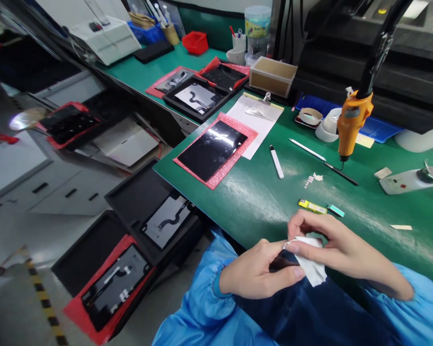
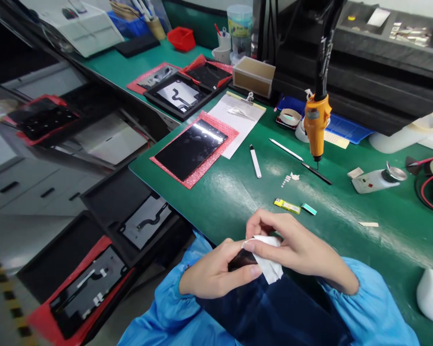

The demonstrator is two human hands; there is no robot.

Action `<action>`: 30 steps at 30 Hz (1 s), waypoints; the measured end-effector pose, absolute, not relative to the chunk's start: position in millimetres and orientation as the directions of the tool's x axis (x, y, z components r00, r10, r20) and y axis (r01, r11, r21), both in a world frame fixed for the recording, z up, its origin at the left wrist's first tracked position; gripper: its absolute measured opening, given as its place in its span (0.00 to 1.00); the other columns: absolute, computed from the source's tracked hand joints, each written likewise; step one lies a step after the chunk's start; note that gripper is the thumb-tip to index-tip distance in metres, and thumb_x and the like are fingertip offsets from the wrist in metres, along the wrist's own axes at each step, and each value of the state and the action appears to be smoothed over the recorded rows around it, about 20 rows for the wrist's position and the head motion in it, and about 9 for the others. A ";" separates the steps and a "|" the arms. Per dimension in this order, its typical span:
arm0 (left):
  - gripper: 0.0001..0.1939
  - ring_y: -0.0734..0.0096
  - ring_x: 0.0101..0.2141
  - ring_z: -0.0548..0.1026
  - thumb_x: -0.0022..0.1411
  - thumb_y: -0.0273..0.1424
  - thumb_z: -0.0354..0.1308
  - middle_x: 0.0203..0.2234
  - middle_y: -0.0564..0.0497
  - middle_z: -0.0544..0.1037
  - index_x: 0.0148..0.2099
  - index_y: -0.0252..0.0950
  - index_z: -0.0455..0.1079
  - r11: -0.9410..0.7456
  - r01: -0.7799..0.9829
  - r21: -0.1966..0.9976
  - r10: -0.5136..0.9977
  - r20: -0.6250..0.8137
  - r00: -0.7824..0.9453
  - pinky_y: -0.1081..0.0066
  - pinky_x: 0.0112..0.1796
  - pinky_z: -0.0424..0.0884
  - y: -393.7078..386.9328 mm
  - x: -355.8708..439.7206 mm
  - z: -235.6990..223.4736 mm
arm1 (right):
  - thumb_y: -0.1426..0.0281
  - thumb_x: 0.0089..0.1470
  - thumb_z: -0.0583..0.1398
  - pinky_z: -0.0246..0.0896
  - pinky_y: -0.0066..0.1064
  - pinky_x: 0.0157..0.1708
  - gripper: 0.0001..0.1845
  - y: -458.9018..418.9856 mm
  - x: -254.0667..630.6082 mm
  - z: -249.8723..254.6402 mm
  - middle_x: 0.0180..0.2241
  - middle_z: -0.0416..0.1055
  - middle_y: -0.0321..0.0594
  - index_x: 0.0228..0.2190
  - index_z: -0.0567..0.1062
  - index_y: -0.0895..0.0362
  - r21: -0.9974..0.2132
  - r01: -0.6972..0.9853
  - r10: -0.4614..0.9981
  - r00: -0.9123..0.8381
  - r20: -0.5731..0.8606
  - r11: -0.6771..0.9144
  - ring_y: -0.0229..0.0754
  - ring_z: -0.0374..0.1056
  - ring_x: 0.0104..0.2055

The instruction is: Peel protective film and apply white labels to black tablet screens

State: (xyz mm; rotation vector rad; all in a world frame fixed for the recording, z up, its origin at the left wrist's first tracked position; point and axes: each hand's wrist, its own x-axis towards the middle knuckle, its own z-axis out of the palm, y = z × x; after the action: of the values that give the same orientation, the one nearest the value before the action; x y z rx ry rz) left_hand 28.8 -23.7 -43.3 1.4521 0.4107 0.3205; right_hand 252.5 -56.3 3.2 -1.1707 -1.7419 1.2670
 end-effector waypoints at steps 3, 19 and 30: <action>0.11 0.74 0.22 0.60 0.72 0.40 0.63 0.22 0.62 0.63 0.39 0.40 0.69 0.125 0.031 0.992 0.434 -0.083 0.897 0.69 0.27 0.59 -24.3 31.3 -40.4 | 0.45 0.82 0.62 0.63 0.27 0.30 0.27 -56.8 246.4 -3.8 0.32 0.73 0.34 0.39 0.77 0.54 -0.934 0.307 0.959 -0.266 0.101 0.184 0.37 0.68 0.30; 0.32 0.63 0.39 0.76 0.68 0.61 0.71 0.38 0.48 0.81 0.49 0.35 0.83 0.370 -0.153 0.916 0.755 -0.201 0.624 0.66 0.44 0.75 -17.6 22.9 -30.5 | 0.47 0.83 0.56 0.82 0.29 0.51 0.19 -105.1 325.5 28.9 0.55 0.81 0.30 0.61 0.78 0.40 -0.390 0.862 0.944 -0.270 0.189 0.324 0.46 0.83 0.49; 0.33 0.57 0.35 0.74 0.72 0.62 0.55 0.29 0.47 0.76 0.37 0.36 0.79 0.422 -0.317 0.850 0.757 -0.138 0.638 0.60 0.41 0.73 -36.5 19.9 -38.7 | 0.49 0.81 0.61 0.73 0.29 0.29 0.14 -105.4 333.2 0.8 0.38 0.83 0.30 0.51 0.84 0.40 -0.502 0.831 0.970 -0.184 0.161 0.241 0.45 0.78 0.30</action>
State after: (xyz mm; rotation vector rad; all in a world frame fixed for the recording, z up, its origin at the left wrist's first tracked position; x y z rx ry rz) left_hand 19.9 -36.5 -38.7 0.9018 0.5614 0.7182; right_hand 333.2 -105.4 0.8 -1.6437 -2.0777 0.4199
